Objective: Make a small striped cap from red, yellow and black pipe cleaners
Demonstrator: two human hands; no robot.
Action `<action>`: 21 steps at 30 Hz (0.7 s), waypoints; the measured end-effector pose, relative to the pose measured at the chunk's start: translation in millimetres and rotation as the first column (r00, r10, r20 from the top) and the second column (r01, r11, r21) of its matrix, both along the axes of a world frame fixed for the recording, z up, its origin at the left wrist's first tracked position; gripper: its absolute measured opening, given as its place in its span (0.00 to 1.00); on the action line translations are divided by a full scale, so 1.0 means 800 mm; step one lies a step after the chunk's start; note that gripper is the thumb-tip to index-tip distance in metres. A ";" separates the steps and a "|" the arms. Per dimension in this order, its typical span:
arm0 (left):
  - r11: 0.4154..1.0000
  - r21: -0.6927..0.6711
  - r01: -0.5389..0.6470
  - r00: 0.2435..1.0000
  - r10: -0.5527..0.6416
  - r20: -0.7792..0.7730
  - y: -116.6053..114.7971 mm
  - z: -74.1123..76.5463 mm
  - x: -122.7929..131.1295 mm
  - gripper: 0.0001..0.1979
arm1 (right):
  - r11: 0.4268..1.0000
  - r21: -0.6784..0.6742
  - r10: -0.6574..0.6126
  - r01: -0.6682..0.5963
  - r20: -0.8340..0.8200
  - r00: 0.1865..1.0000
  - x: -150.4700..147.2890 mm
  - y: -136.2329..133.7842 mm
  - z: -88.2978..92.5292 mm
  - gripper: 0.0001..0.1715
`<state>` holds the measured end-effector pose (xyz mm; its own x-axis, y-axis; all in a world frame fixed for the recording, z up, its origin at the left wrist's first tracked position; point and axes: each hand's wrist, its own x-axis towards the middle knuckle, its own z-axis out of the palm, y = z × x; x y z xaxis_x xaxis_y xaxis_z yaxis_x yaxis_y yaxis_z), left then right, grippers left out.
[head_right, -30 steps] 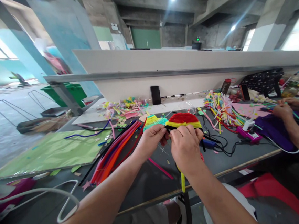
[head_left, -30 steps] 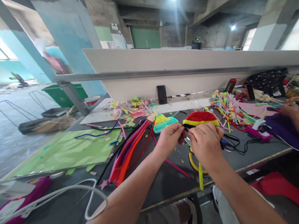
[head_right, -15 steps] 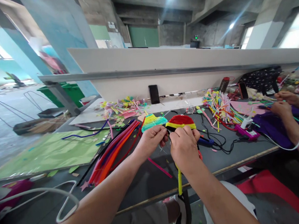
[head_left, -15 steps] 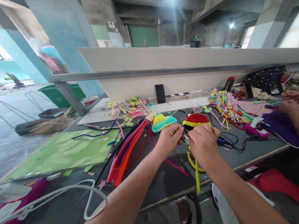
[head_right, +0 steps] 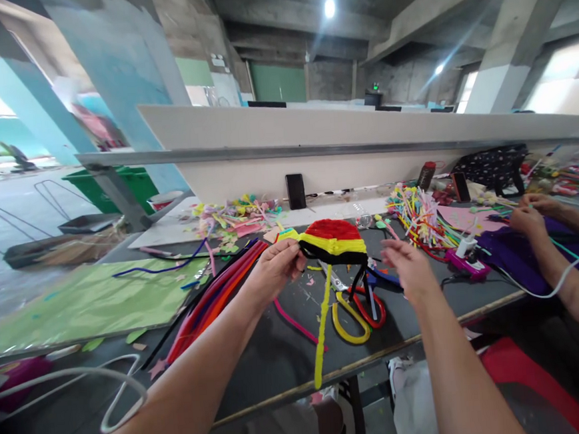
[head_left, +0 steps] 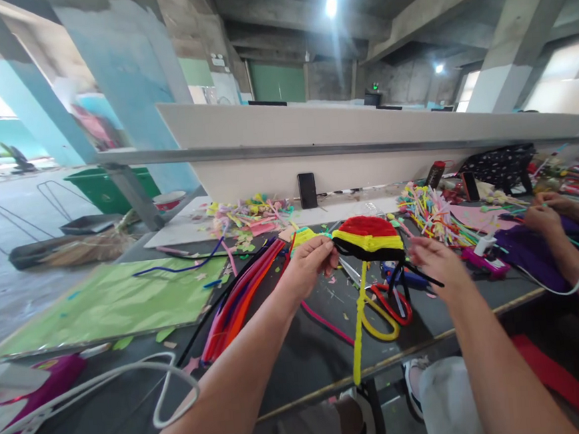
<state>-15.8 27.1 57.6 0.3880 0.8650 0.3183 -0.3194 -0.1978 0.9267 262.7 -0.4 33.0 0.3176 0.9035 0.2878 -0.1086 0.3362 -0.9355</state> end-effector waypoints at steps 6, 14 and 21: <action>0.985 -0.143 0.101 0.992 -0.089 0.085 -0.006 -0.010 0.011 0.14 | 0.813 0.104 0.581 -0.573 -0.206 0.788 -0.115 -0.030 0.004 0.11; 0.985 -0.102 0.138 0.990 -0.136 0.032 -0.004 -0.015 0.014 0.15 | 0.892 0.130 0.452 -0.434 -0.200 0.869 -0.143 -0.048 -0.005 0.07; 0.993 0.055 0.103 0.967 -0.087 -0.239 0.004 -0.010 -0.001 0.16 | 0.902 0.050 0.432 -0.429 -0.154 0.889 -0.142 -0.054 -0.006 0.17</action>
<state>-16.6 30.6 49.9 0.5385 0.8005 0.2631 -0.1134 -0.2405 0.9640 148.8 -43.3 28.6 -0.0596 0.9580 0.2807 -0.3907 0.2363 -0.8896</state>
